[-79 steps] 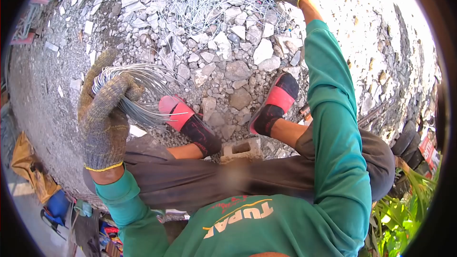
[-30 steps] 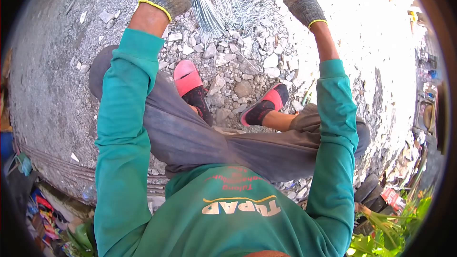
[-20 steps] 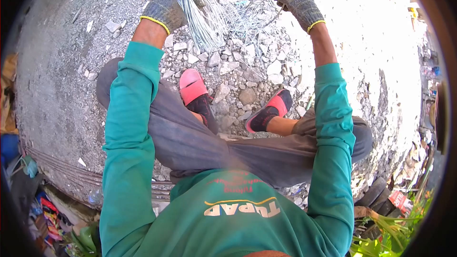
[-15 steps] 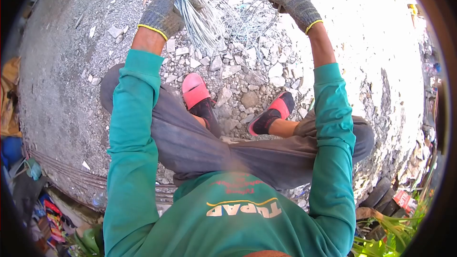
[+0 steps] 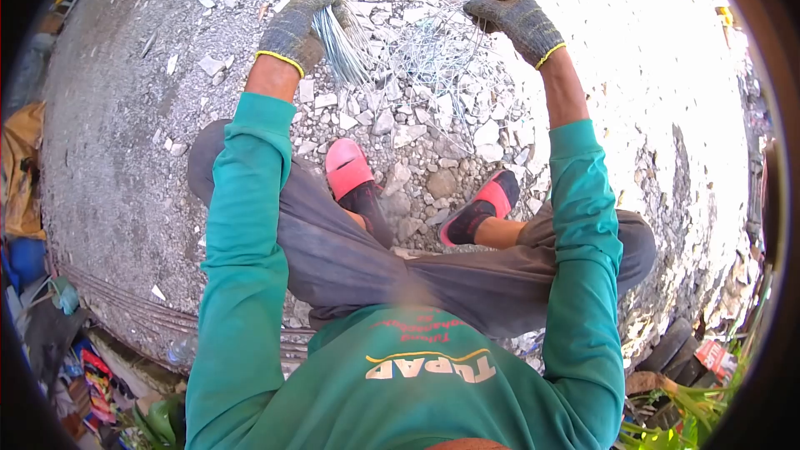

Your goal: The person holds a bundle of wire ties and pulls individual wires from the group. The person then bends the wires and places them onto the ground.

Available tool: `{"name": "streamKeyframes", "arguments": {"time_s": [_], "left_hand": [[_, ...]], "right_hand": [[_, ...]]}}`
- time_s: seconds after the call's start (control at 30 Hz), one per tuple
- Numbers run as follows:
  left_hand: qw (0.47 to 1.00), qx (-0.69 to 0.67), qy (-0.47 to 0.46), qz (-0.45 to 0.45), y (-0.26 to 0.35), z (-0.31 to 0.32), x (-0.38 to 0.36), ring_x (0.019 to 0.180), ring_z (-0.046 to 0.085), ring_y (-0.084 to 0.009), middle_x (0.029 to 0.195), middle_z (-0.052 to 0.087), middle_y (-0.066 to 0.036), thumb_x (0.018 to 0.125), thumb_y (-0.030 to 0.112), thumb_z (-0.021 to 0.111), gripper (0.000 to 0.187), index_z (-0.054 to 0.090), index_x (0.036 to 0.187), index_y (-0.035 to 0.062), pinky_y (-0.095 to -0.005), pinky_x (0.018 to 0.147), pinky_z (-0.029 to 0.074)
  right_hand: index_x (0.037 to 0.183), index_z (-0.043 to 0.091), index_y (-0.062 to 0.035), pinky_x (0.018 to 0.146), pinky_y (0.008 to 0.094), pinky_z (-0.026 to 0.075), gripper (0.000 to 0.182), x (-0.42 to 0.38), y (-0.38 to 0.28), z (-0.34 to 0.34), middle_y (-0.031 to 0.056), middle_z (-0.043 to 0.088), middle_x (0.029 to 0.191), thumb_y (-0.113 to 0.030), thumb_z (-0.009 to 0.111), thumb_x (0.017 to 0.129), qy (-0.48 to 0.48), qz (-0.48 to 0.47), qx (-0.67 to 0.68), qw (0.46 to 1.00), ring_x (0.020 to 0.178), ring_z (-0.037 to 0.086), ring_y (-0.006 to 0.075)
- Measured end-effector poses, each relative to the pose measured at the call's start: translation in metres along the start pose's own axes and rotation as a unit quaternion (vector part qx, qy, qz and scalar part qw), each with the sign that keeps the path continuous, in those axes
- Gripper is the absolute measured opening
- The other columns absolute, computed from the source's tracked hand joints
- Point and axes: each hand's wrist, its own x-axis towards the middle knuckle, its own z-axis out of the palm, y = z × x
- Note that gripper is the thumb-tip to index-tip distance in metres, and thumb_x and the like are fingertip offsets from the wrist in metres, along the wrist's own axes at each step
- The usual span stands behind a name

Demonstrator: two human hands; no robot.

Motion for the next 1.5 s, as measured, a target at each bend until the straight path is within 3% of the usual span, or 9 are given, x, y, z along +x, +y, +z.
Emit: {"name": "streamKeyframes", "arguments": {"time_s": [0.17,0.47,0.6,0.77,0.97,1.33,1.43,1.5], "left_hand": [[0.999,0.009,-0.038,0.003,-0.011,-0.005,0.011,0.077,0.069,-0.0258,0.088,0.069,-0.014,0.092,0.008,0.068,0.012,0.068,0.101,-0.0006,-0.0413,0.07,0.061],[0.988,0.101,-0.105,0.045,-0.023,0.023,-0.006,0.081,0.071,-0.0228,0.098,0.069,-0.013,0.092,0.006,0.068,0.044,0.054,0.135,0.0032,-0.0387,0.076,0.064],[0.978,0.088,-0.185,0.035,-0.023,0.022,-0.003,0.08,0.07,-0.0221,0.101,0.069,-0.014,0.092,0.007,0.068,0.048,0.052,0.138,0.0032,-0.0397,0.078,0.064],[0.973,0.119,-0.197,0.002,-0.016,0.042,-0.02,0.075,0.069,-0.0237,0.095,0.068,-0.019,0.089,0.0,0.069,0.045,0.054,0.131,0.0018,-0.0342,0.069,0.062],[0.944,0.28,-0.166,0.06,-0.019,0.045,-0.022,0.072,0.067,-0.0138,0.089,0.071,-0.01,0.083,0.009,0.08,0.052,0.057,0.13,0.0054,-0.0283,0.063,0.058],[0.94,0.282,-0.183,0.05,-0.015,0.047,-0.027,0.071,0.066,-0.0121,0.087,0.072,-0.008,0.08,0.009,0.082,0.053,0.061,0.128,0.0059,-0.0254,0.062,0.056],[0.924,0.342,-0.163,0.053,-0.014,0.043,-0.025,0.078,0.068,-0.016,0.099,0.071,-0.013,0.085,0.001,0.075,0.053,0.056,0.134,0.0046,-0.0286,0.068,0.059],[0.949,0.262,-0.169,0.05,-0.018,0.043,-0.025,0.069,0.066,-0.0122,0.085,0.072,-0.008,0.078,0.006,0.083,0.058,0.059,0.131,0.0047,-0.0262,0.059,0.055]], "right_hand": [[0.113,0.069,-0.0068,0.066,0.0245,0.053,0.026,-0.004,-0.017,0.003,-0.0003,0.068,0.084,-0.02,0.073,0.091,-0.04,-0.025,0.044,0.998,0.071,0.061,0.0079],[0.12,0.067,-0.0049,0.066,0.0247,0.053,0.036,-0.012,-0.034,0.013,0.0008,0.07,0.09,-0.021,0.074,0.089,-0.101,-0.023,0.143,0.984,0.074,0.061,0.0076],[0.12,0.068,-0.006,0.065,0.0239,0.052,0.036,-0.011,-0.03,0.01,0.0002,0.069,0.089,-0.022,0.074,0.088,-0.054,-0.002,0.14,0.989,0.074,0.061,0.0068],[0.119,0.069,-0.0079,0.06,0.0223,0.049,0.035,-0.012,-0.029,0.007,-0.0015,0.069,0.088,-0.026,0.073,0.089,-0.056,-0.006,0.095,0.994,0.072,0.059,0.005],[0.116,0.07,-0.0085,0.056,0.0205,0.045,0.03,-0.007,-0.012,-0.001,-0.0017,0.069,0.085,-0.023,0.071,0.09,-0.099,-0.02,0.089,0.991,0.068,0.058,0.0047],[0.113,0.07,-0.0096,0.056,0.022,0.046,0.028,-0.008,-0.021,-0.008,-0.0026,0.068,0.082,-0.022,0.073,0.088,-0.123,-0.011,-0.011,0.992,0.067,0.059,0.005],[0.111,0.07,-0.01,0.056,0.0224,0.047,0.027,-0.008,-0.019,-0.002,-0.0031,0.068,0.081,-0.023,0.073,0.088,-0.127,-0.023,-0.027,0.991,0.068,0.059,0.005],[0.111,0.07,-0.0103,0.056,0.0224,0.047,0.027,-0.01,-0.021,0.002,-0.0031,0.067,0.081,-0.023,0.073,0.088,-0.124,-0.017,-0.016,0.992,0.068,0.059,0.0048]]}}
